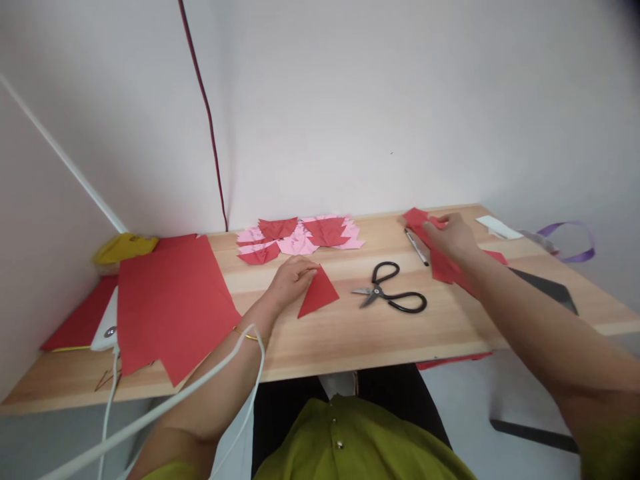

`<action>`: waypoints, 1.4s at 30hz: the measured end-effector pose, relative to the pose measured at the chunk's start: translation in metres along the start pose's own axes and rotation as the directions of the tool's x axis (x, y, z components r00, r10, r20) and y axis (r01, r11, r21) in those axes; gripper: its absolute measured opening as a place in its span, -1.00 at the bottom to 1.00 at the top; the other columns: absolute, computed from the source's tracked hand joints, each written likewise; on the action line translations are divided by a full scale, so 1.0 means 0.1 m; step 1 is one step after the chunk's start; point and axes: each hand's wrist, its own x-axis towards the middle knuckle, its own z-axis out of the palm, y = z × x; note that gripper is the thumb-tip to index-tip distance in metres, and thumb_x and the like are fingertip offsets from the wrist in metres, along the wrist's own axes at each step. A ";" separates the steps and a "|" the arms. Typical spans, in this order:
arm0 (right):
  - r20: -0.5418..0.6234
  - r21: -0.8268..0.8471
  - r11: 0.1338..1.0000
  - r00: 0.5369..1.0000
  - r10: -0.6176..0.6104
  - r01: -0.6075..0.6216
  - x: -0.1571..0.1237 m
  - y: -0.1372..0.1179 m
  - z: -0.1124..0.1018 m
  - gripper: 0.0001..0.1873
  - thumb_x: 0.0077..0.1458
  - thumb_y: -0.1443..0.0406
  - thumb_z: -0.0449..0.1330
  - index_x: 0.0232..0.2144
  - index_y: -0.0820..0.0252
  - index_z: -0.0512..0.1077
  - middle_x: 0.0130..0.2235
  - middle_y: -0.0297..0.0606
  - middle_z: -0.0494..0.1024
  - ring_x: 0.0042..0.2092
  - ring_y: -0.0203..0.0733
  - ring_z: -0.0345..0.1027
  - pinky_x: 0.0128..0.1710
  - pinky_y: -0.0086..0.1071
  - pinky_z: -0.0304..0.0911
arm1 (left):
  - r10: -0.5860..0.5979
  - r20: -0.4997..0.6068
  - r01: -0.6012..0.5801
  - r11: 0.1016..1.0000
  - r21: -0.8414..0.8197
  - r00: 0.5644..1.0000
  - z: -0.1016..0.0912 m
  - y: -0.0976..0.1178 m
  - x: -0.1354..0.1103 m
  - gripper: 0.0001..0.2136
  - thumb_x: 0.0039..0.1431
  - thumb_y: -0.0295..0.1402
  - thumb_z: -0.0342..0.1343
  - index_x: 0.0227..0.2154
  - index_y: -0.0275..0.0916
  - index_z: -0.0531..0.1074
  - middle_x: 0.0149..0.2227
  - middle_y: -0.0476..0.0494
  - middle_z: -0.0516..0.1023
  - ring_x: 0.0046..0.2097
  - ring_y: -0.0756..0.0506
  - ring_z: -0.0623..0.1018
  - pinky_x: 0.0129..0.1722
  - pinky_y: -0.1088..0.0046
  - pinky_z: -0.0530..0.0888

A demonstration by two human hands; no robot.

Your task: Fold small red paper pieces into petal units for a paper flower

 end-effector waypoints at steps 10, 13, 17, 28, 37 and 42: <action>0.314 0.191 0.737 0.671 -0.672 0.649 -0.99 -0.55 0.17 -0.72 0.11 0.17 0.11 -0.17 0.20 0.38 -0.22 -0.08 0.42 -0.19 -0.04 0.34 -0.18 -0.21 0.29 | 0.076 0.062 -0.088 0.973 0.215 0.995 0.03 -0.02 -0.02 -0.82 0.16 -0.38 0.05 -0.23 -0.23 0.52 -0.22 -0.19 0.51 -0.15 -0.13 0.44 -0.09 0.27 0.38; 0.344 0.158 0.729 0.655 -0.673 0.666 -1.11 -0.41 0.26 -0.74 0.15 0.18 0.06 -0.19 0.21 0.38 -0.27 -0.08 0.43 -0.24 -0.04 0.33 -0.23 -0.17 0.30 | 0.065 0.137 -0.101 0.954 0.282 0.988 0.04 0.00 -0.03 -0.80 0.08 -0.33 0.15 -0.22 -0.22 0.52 -0.17 -0.20 0.50 -0.11 -0.17 0.43 -0.05 0.22 0.35; 0.292 0.089 0.681 0.635 -0.715 0.727 -0.86 -0.24 0.26 -0.75 0.16 0.23 0.05 -0.17 0.24 0.39 -0.22 -0.02 0.44 -0.16 0.00 0.33 -0.15 -0.12 0.29 | 0.007 0.114 -0.045 0.941 0.335 0.993 0.06 -0.02 -0.04 -0.70 0.01 -0.24 0.22 -0.17 -0.21 0.51 -0.15 -0.22 0.49 -0.08 -0.21 0.42 -0.04 0.18 0.33; 0.581 0.331 0.556 0.300 -0.757 0.763 -1.62 -1.24 0.35 -0.13 -0.01 -0.10 0.16 0.20 0.34 0.19 0.24 0.12 0.18 0.24 0.19 0.04 0.20 0.03 -0.04 | -0.121 -0.100 0.134 0.983 0.126 0.988 0.04 -0.06 -0.01 -0.82 0.13 -0.36 0.07 -0.26 -0.26 0.51 -0.26 -0.19 0.56 -0.21 -0.11 0.49 -0.18 0.34 0.40; 0.533 0.631 0.425 0.036 -0.845 0.649 -2.22 -1.07 0.07 -0.71 0.22 0.31 0.01 -0.06 0.14 0.43 -0.04 -0.14 0.53 0.05 -0.09 0.30 0.10 -0.14 0.10 | -0.179 -0.155 0.178 0.984 -0.023 0.972 0.00 -0.01 0.04 -0.86 0.09 -0.34 0.09 -0.38 -0.26 0.53 -0.37 -0.14 0.55 -0.30 -0.07 0.46 -0.23 0.40 0.35; 0.595 0.695 0.709 0.459 -0.660 0.119 -1.88 -1.30 0.10 -0.77 0.13 0.29 0.11 -0.13 0.11 0.40 -0.19 -0.27 0.57 -0.21 -0.22 0.45 -0.21 -0.37 0.32 | -0.388 -0.009 0.323 0.780 -0.536 0.922 0.05 0.08 0.03 -0.71 0.05 -0.12 0.14 -0.43 -0.29 0.53 -0.44 -0.11 0.54 -0.39 -0.04 0.45 -0.31 0.44 0.36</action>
